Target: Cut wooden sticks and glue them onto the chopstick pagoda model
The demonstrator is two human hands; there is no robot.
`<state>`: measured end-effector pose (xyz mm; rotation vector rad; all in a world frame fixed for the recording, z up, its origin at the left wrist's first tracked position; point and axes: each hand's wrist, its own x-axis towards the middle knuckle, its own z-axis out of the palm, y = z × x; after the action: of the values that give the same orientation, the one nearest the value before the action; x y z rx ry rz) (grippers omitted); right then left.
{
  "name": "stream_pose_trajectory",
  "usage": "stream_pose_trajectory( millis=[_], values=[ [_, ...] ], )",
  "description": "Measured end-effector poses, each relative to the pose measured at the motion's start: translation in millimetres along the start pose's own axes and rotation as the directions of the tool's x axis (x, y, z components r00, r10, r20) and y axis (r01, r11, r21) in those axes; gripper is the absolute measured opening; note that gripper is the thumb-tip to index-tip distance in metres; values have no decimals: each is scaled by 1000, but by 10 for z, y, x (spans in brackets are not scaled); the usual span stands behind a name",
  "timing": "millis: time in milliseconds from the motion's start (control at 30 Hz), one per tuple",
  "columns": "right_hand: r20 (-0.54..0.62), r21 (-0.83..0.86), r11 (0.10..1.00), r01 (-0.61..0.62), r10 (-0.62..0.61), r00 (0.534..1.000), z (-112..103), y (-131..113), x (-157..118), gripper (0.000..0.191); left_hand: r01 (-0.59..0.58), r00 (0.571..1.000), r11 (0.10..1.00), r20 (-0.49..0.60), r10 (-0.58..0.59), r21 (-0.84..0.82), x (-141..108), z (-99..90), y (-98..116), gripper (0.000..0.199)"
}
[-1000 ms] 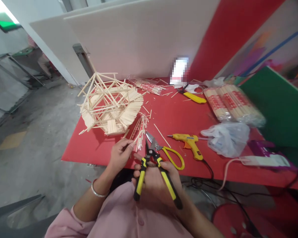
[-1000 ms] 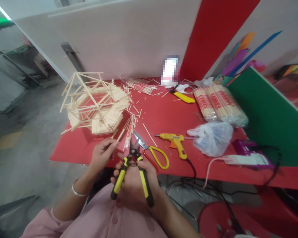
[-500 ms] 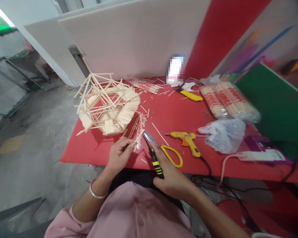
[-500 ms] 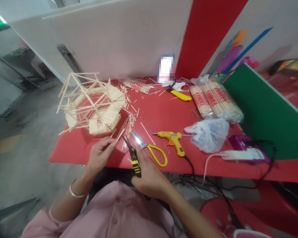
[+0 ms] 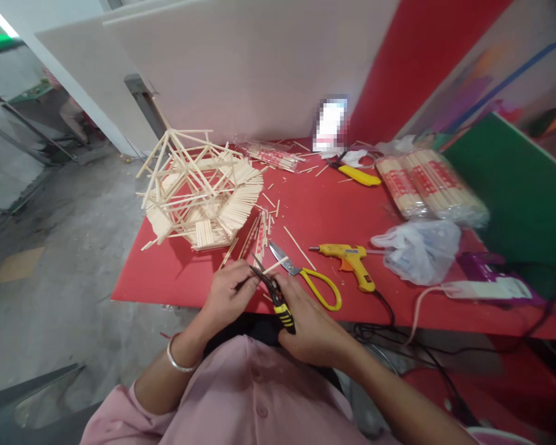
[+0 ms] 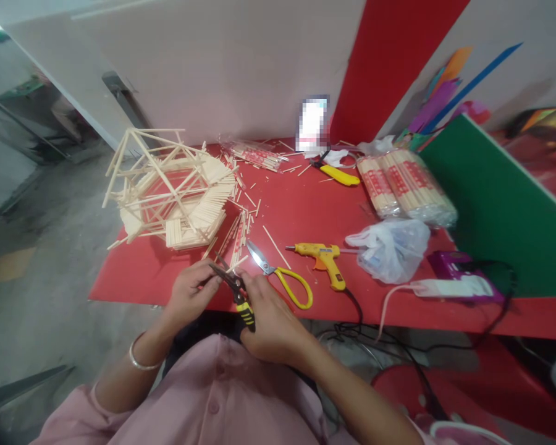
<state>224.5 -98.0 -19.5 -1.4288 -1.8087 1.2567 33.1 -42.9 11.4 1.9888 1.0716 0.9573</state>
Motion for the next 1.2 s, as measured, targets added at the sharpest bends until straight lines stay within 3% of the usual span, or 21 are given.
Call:
stream_pose_trajectory(
  millis=[133, 300, 700, 933, 1133, 1200],
  values=[
    [-45, 104, 993, 62, -57, 997, 55, -15, -4, 89, -24, 999, 1000, 22, 24, 20, 19, -16, 41, 22],
    [-66, 46, 998, 40, -37, 997, 114, -20, -17, 82, -21, 999, 999, 26, 20, 46, -11, -2, 33, 18],
    [-39, 98, 990, 103, -99, 994, 111, 3, -84, 86, 18, 999, 997, 40, -15, -77, -63, 1, -15, 25],
    [5, 148, 988, 45, -47, 999, 143, -22, -24, 89, 69, 998, 994, 6, -69, -81, -82, -4, -76, 27],
    [43, 358, 934, -17, 1, 999, 46, -24, -8, 82, 72, 997, 996, -34, -74, -57, -67, -105, -104, 27],
    [176, 544, 829, -133, 42, 984, 57, 42, -23, 80, 48, 998, 994, -23, -50, -96, -69, -115, -148, 26]
  ],
)
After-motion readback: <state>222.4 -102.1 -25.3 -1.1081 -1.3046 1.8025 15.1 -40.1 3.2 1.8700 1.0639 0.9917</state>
